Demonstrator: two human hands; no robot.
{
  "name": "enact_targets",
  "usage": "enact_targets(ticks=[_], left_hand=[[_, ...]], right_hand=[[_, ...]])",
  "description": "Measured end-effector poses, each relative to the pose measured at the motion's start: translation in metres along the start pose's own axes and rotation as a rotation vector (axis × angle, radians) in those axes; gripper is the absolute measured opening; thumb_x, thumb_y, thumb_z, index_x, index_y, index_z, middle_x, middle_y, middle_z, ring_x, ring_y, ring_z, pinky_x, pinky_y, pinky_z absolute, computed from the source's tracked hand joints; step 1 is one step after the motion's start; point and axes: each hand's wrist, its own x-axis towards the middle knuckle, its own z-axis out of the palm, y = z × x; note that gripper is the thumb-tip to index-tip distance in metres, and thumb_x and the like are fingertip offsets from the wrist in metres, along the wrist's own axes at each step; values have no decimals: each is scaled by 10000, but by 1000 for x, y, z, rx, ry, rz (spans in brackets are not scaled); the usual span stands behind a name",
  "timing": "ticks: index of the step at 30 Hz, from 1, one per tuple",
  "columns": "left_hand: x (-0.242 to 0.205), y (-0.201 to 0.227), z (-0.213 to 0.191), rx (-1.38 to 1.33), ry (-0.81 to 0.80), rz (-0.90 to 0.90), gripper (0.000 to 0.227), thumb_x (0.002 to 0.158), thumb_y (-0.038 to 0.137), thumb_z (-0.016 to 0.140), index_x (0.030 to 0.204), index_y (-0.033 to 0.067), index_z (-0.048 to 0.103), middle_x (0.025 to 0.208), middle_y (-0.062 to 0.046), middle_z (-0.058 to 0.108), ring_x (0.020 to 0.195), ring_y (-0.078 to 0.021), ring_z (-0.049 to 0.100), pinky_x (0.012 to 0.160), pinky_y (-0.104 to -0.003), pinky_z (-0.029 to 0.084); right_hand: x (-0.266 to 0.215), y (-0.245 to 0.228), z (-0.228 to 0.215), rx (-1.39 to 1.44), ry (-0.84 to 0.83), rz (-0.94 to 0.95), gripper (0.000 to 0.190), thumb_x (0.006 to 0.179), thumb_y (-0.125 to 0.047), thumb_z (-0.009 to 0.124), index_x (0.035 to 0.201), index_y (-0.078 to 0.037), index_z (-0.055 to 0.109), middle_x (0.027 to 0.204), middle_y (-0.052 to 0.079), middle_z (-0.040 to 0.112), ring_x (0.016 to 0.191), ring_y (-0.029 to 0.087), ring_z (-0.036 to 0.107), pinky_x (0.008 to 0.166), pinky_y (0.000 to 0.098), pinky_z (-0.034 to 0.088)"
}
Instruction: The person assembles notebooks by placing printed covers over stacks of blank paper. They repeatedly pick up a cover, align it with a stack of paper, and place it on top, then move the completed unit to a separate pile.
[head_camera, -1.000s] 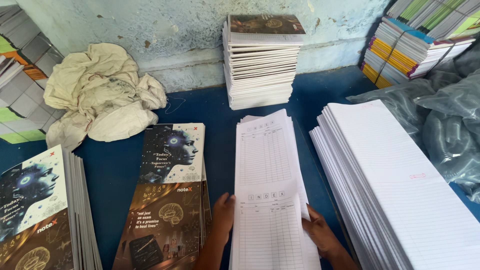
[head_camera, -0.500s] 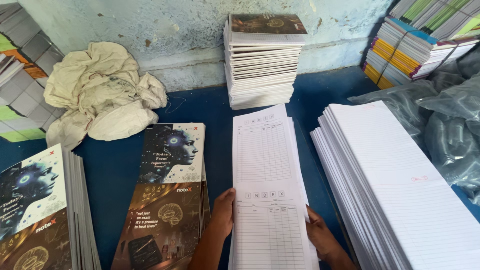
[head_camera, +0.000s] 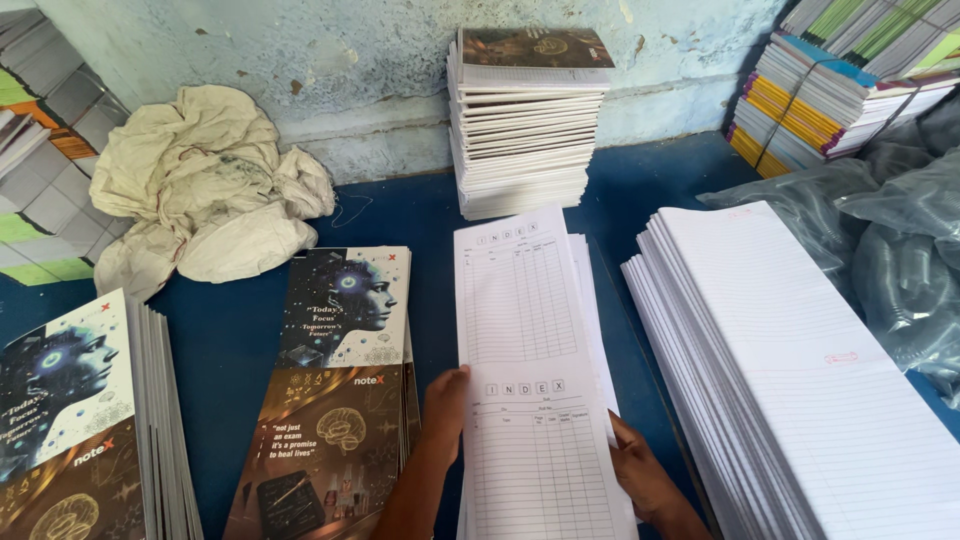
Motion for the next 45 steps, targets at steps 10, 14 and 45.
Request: enact_targets(ticks=[10, 14, 45], left_hand=[[17, -8, 4, -301, -53, -4, 487, 1058, 319, 420, 1416, 18, 556, 1341, -199, 661, 1246, -288, 635, 1092, -388, 472], [14, -1, 3, -260, -47, -50, 502, 1064, 326, 414, 1433, 5, 529, 1356, -218, 647, 1270, -307, 628, 1103, -394, 465], [-11, -12, 13, -334, -336, -294, 578, 942, 260, 621, 1405, -57, 484, 1340, -368, 612, 1301, -445, 629, 1073, -514, 548]], right_hand=[[1, 2, -3, 14, -20, -18, 620, 901, -94, 645, 1499, -140, 489, 1238, 184, 741, 1053, 250, 720, 838, 390, 619], [5, 3, -4, -16, 7, 37, 629, 888, -176, 653, 1495, -148, 490, 1246, 174, 741, 1098, 252, 719, 863, 402, 633], [14, 16, -10, 100, -12, -110, 529, 888, -168, 704, 1379, -5, 595, 1133, 254, 726, 887, 285, 746, 647, 430, 669]])
